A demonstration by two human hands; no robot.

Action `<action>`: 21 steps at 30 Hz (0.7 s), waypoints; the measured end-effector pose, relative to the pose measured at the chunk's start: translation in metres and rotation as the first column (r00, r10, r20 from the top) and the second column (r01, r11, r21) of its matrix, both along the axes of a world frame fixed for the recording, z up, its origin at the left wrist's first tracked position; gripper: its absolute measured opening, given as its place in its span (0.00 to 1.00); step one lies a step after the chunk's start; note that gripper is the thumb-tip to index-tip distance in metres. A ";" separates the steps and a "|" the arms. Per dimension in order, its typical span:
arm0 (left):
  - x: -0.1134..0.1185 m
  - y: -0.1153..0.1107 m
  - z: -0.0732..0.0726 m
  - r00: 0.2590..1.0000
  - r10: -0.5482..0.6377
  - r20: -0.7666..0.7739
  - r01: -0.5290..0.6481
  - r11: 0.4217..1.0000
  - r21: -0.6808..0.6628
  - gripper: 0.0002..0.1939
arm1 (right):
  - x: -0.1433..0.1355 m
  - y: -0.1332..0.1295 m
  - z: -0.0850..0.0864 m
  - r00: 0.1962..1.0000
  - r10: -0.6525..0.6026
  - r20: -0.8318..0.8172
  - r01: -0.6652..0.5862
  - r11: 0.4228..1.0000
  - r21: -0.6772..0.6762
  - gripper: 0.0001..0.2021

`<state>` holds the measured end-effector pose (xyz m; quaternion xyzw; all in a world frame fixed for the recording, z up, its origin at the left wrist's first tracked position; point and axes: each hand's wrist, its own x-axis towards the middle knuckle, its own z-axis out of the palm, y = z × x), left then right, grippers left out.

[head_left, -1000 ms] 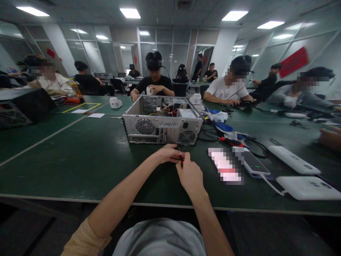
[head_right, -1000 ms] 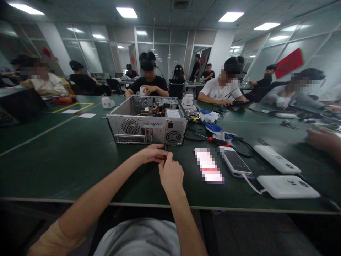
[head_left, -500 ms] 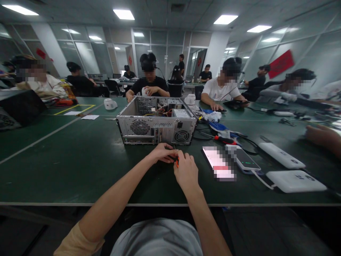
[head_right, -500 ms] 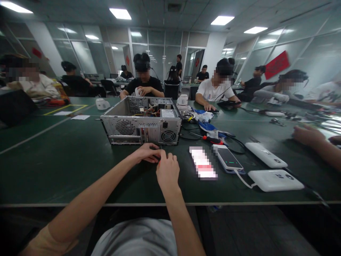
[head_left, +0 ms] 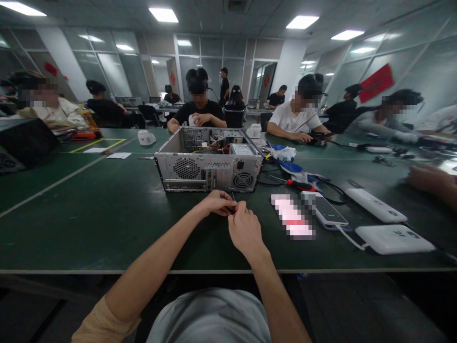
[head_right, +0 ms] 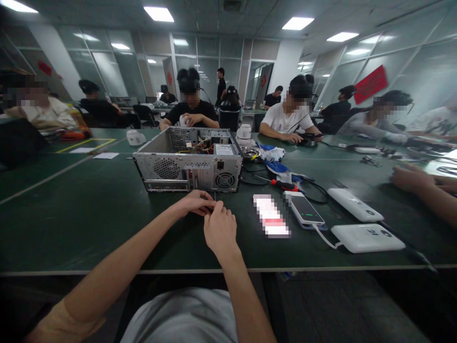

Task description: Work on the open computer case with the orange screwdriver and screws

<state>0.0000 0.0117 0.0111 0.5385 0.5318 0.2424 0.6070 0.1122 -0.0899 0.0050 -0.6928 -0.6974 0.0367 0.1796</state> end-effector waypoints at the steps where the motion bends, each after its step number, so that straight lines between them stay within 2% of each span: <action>1: 0.000 -0.001 0.001 1.000 -0.003 0.000 0.003 1.000 0.000 0.14 | 0.000 0.000 0.000 1.000 -0.002 -0.003 0.002 1.000 -0.002 0.08; 11: -0.003 -0.002 0.004 1.000 -0.025 0.004 0.025 1.000 -0.006 0.13 | 0.005 0.003 -0.002 0.983 -0.038 -0.180 0.046 0.998 0.040 0.06; 21: -0.004 0.000 0.001 0.999 -0.035 0.001 0.035 0.999 -0.005 0.12 | 0.005 0.002 0.003 0.983 -0.030 -0.180 0.030 1.000 -0.003 0.06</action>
